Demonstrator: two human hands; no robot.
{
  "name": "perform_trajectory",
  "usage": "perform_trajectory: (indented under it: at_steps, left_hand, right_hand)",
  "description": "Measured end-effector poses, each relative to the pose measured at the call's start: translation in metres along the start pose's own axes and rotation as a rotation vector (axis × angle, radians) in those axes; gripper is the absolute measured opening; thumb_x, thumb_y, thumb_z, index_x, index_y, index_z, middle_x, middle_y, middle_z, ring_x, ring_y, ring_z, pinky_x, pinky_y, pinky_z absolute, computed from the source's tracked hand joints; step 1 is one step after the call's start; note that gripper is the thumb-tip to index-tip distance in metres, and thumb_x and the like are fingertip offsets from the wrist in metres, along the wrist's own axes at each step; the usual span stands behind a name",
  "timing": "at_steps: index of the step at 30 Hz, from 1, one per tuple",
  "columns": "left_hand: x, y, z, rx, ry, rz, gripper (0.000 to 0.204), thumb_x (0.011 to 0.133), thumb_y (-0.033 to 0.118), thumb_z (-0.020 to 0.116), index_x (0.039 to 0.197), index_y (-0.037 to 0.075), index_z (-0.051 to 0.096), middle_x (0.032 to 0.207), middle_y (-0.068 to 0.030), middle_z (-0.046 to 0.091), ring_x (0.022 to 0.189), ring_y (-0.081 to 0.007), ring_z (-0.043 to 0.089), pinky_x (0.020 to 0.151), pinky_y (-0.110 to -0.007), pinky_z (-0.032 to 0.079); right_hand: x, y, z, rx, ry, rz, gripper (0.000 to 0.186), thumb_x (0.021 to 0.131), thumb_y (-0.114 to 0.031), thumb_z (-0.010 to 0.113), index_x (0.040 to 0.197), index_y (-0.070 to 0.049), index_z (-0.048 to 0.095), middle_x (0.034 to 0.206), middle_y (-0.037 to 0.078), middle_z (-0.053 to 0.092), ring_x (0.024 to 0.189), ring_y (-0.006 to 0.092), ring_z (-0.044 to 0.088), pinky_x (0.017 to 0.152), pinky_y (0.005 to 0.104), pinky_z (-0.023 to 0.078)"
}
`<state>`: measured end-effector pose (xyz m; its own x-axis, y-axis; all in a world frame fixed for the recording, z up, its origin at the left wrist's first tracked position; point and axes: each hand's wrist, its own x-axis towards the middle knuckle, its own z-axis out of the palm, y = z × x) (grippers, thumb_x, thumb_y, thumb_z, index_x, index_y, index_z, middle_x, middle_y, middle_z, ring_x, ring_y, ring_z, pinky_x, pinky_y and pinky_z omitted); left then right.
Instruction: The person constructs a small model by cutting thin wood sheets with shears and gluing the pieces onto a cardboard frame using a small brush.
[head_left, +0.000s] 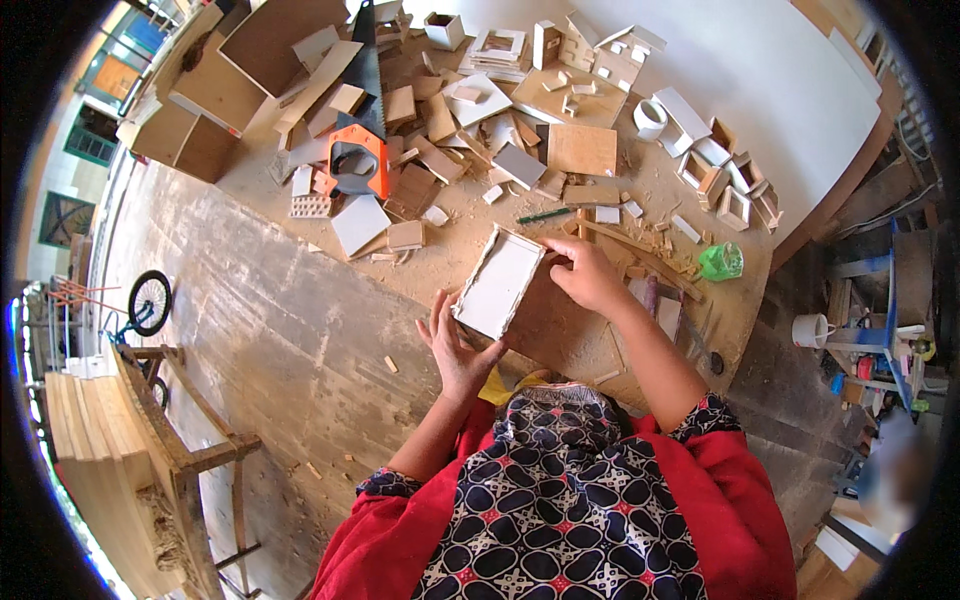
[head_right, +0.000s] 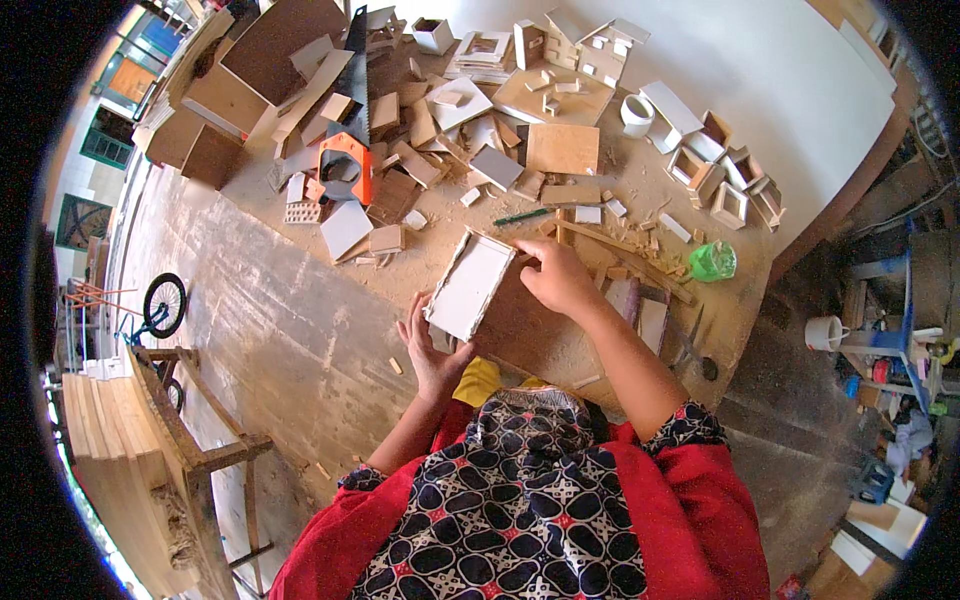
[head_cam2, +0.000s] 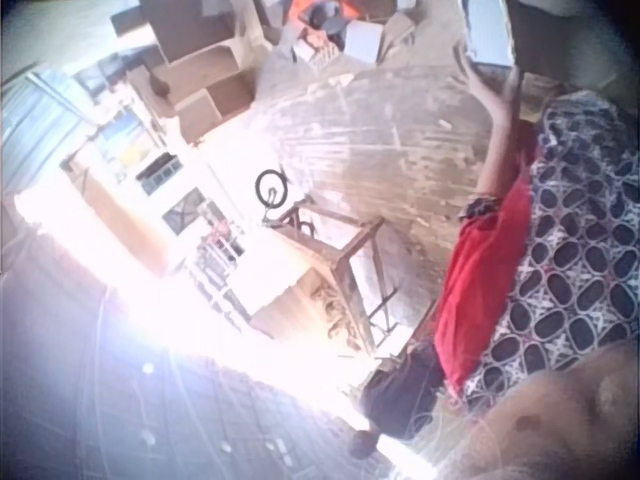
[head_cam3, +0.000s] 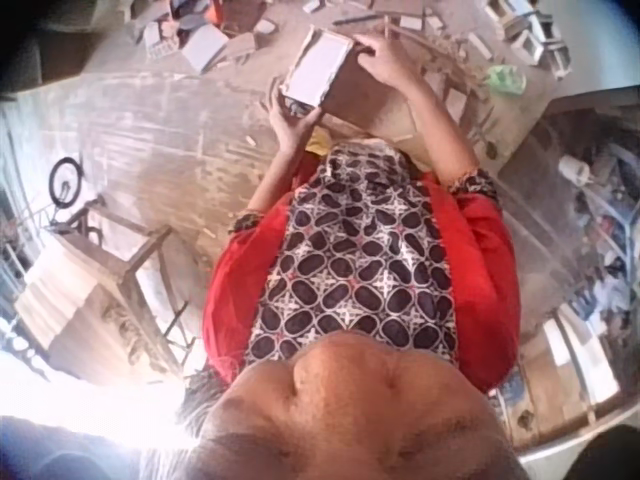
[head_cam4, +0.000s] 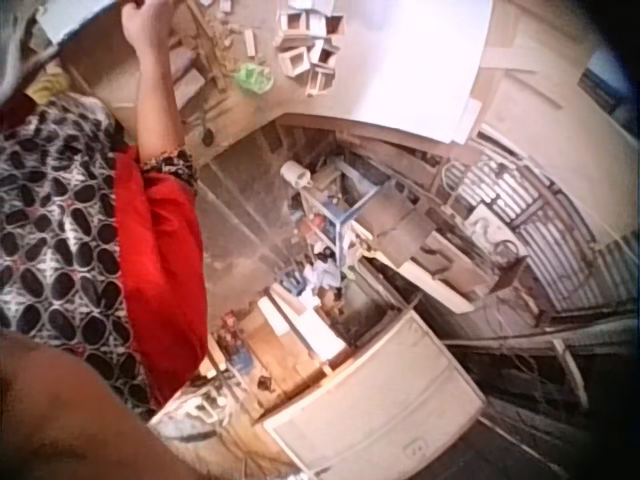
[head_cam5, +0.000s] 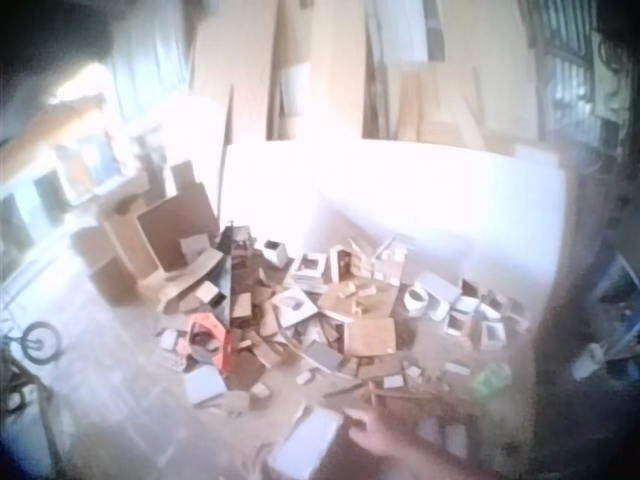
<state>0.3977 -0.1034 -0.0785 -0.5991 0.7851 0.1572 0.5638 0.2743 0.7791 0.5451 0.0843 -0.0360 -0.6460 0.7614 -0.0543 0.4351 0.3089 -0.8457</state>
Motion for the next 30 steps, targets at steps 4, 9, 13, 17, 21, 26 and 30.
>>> perform_trajectory:
  at_steps: [4,9,13,17,21,26,30]
  left_hand:
    - [0.002,0.004,-0.003,0.011,-0.017,0.017,0.086,0.058,0.043,0.078,0.128,0.008,0.044,0.137,-0.0145,0.046,0.135,-0.0321,0.035,0.111,-0.057,0.006]
    - [0.01,0.0,0.003,-0.063,0.025,0.078,0.087,0.056,0.036,0.081,0.13,0.007,0.045,0.135,-0.0156,0.046,0.137,-0.029,0.031,0.111,-0.055,0.004]
    - [0.016,-0.004,0.005,-0.055,0.021,0.079,0.087,0.056,0.035,0.081,0.13,0.007,0.044,0.135,-0.0164,0.045,0.137,-0.029,0.03,0.112,-0.054,0.004]
    - [0.016,-0.005,0.005,-0.037,0.007,0.067,0.088,0.056,0.035,0.081,0.13,0.007,0.044,0.135,-0.017,0.045,0.137,-0.0289,0.03,0.112,-0.054,0.004]
    - [0.017,-0.006,0.005,-0.034,0.001,0.069,0.087,0.056,0.035,0.08,0.13,0.007,0.045,0.134,-0.0177,0.046,0.137,-0.029,0.031,0.112,-0.054,0.004]
    - [0.018,-0.005,0.004,-0.082,0.001,0.07,0.087,0.056,0.037,0.081,0.13,0.008,0.045,0.135,-0.014,0.047,0.137,-0.0286,0.03,0.112,-0.056,0.003]
    - [0.019,-0.007,0.007,-0.035,-0.034,0.09,0.096,0.056,0.045,0.083,0.134,0.009,0.04,0.141,-0.0112,0.043,0.14,-0.0313,0.023,0.109,-0.06,0.001]
  right_hand:
    - [-0.003,-0.004,0.006,0.049,0.023,-0.031,0.043,0.076,-0.002,0.053,0.118,0.003,0.059,0.114,0.022,0.061,0.107,0.0329,0.059,0.093,0.0359,0.046]
    - [-0.001,-0.021,0.003,0.106,0.11,-0.091,0.041,0.076,0.0,0.052,0.116,0.001,0.061,0.114,0.022,0.062,0.102,0.0306,0.061,0.086,0.0344,0.049]
    - [0.006,-0.024,-0.002,0.079,0.117,-0.094,0.035,0.079,-0.003,0.054,0.113,-0.003,0.064,0.106,0.021,0.064,0.09,0.027,0.065,0.074,0.0327,0.052]
    - [0.021,-0.023,-0.006,0.015,0.099,0.01,0.028,0.084,-0.013,0.059,0.109,-0.003,0.066,0.095,0.02,0.067,0.079,0.0267,0.066,0.07,0.0334,0.051]
    - [0.041,-0.009,-0.007,-0.019,-0.025,-0.021,0.031,0.088,-0.02,0.06,0.111,0.0,0.064,0.098,0.02,0.067,0.086,0.024,0.067,0.075,0.0321,0.051]
    - [0.042,-0.001,0.005,0.126,-0.099,0.024,0.035,0.089,-0.016,0.06,0.117,0.005,0.059,0.11,0.019,0.065,0.097,0.021,0.064,0.084,0.0309,0.049]
    - [0.03,-0.029,-0.004,0.057,-0.006,-0.07,0.035,0.084,-0.016,0.061,0.112,0.004,0.062,0.109,0.021,0.064,0.099,0.0293,0.064,0.087,0.0349,0.049]
